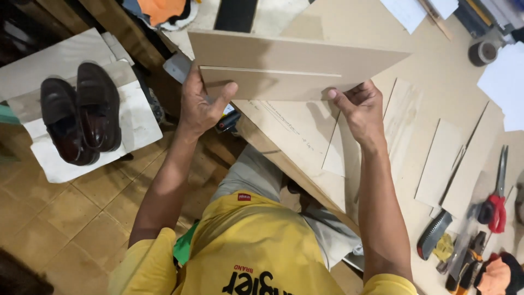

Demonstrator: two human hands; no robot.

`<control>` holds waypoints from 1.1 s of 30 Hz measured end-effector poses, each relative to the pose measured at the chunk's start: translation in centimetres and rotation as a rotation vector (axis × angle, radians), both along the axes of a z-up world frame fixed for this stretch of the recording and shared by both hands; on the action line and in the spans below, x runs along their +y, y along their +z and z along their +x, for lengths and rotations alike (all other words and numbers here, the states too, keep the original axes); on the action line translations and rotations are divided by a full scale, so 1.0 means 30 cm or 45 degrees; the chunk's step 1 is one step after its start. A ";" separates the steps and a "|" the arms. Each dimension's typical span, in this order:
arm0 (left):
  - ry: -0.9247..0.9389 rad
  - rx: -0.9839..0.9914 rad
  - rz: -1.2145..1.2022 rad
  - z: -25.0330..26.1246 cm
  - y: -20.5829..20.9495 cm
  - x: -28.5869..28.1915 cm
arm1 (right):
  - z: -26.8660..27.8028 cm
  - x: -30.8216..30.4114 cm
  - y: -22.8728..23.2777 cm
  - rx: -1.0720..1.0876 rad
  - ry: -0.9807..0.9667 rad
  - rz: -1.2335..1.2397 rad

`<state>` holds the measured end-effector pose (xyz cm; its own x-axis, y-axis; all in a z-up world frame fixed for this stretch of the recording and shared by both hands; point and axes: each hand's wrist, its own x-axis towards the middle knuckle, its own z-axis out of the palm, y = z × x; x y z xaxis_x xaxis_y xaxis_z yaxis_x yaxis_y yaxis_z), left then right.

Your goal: The person arranges several white cardboard pieces on a workbench, aligns them, and then uses a utility knife to cut a long strip from one of the pieces. The cut strip is separated and placed aside.

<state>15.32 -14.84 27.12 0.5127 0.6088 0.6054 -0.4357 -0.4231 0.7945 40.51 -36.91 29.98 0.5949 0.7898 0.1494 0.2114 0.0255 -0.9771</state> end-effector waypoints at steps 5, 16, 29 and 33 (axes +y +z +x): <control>0.066 0.043 -0.089 0.002 -0.105 -0.009 | 0.001 -0.019 -0.057 -0.079 0.076 -0.061; 0.012 -0.115 -0.322 0.013 0.106 -0.089 | -0.035 -0.027 0.080 -0.080 -0.125 0.095; -0.370 -0.430 -1.077 0.081 0.070 -0.133 | -0.189 -0.105 0.027 -0.036 -0.319 0.172; -0.499 0.035 -0.420 0.008 0.066 0.058 | -0.161 -0.126 0.154 -0.321 -0.098 0.021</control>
<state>15.56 -13.09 29.08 0.7538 0.5240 0.3965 -0.4884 0.0430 0.8716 35.69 -40.68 34.59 0.5958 0.7398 0.3126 0.4498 0.0152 -0.8930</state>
